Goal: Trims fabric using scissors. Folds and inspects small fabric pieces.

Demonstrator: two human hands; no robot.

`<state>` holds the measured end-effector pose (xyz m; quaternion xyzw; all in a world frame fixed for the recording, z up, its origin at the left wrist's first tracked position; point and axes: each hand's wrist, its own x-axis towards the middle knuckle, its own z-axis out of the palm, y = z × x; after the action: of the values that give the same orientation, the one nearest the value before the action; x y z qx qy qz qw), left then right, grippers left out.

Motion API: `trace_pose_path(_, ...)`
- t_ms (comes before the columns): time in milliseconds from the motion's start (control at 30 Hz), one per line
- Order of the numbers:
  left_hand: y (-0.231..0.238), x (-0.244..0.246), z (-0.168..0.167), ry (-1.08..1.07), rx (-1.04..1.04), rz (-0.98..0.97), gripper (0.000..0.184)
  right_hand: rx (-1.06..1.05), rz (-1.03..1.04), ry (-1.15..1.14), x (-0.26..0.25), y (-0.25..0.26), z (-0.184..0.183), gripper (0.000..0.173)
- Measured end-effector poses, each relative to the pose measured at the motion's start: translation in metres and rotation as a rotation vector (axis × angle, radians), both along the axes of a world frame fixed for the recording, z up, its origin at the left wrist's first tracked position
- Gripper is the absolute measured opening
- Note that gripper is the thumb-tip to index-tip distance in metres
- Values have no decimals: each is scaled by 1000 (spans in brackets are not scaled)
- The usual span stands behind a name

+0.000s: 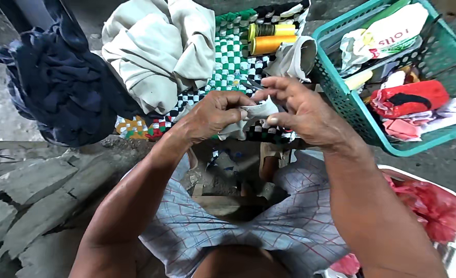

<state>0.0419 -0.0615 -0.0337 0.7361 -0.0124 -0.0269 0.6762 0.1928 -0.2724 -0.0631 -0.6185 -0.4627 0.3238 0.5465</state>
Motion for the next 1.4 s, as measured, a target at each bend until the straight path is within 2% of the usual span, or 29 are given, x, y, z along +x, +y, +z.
trace_pose_path(33,3,0,1,-19,11,-2,19,-28,12,33,-1,1,-1,67)
trace_pose_path(67,6,-1,1,-35,26,1,19,-29,2,62,-1,2,-1,59)
trace_pose_path(133,12,-2,1,-59,65,21,19,21,-30,138,-2,1,-1,30)
trace_pose_path(200,15,-2,0,-66,78,48,19,87,-53,198,-1,0,-1,14)
trace_pose_path(267,17,-2,0,-52,76,61,20,130,-77,280,-2,-1,-1,13)
trace_pose_path(400,14,-1,0,-46,70,49,24,69,-91,400,-6,2,1,31)
trace_pose_path(567,13,0,-1,-62,122,50,23,112,-98,458,-15,10,0,33)
trace_pose_path(633,14,0,-2,-58,172,65,21,142,-138,387,-17,11,-3,23)
trace_pose_path(700,14,-1,-2,-43,307,105,16,161,-203,244,-20,11,-4,15)
trace_pose_path(767,15,-2,-2,-22,472,157,14,143,-270,42,-24,7,0,14)
trace_pose_path(833,12,-1,-4,-33,517,240,12,114,-285,-224,-30,-1,7,12)
trace_pose_path(933,8,-1,-5,-120,476,361,12,211,-222,-503,-36,1,9,12)
trace_pose_path(1000,6,-1,-7,-197,416,405,13,248,-205,-598,-41,5,4,10)
trace_pose_path(1233,3,3,-7,-285,80,380,11,259,-184,-708,-51,11,-5,12)
trace_pose_path(1400,3,1,-6,-291,17,336,10,266,-170,-740,-57,15,-8,12)
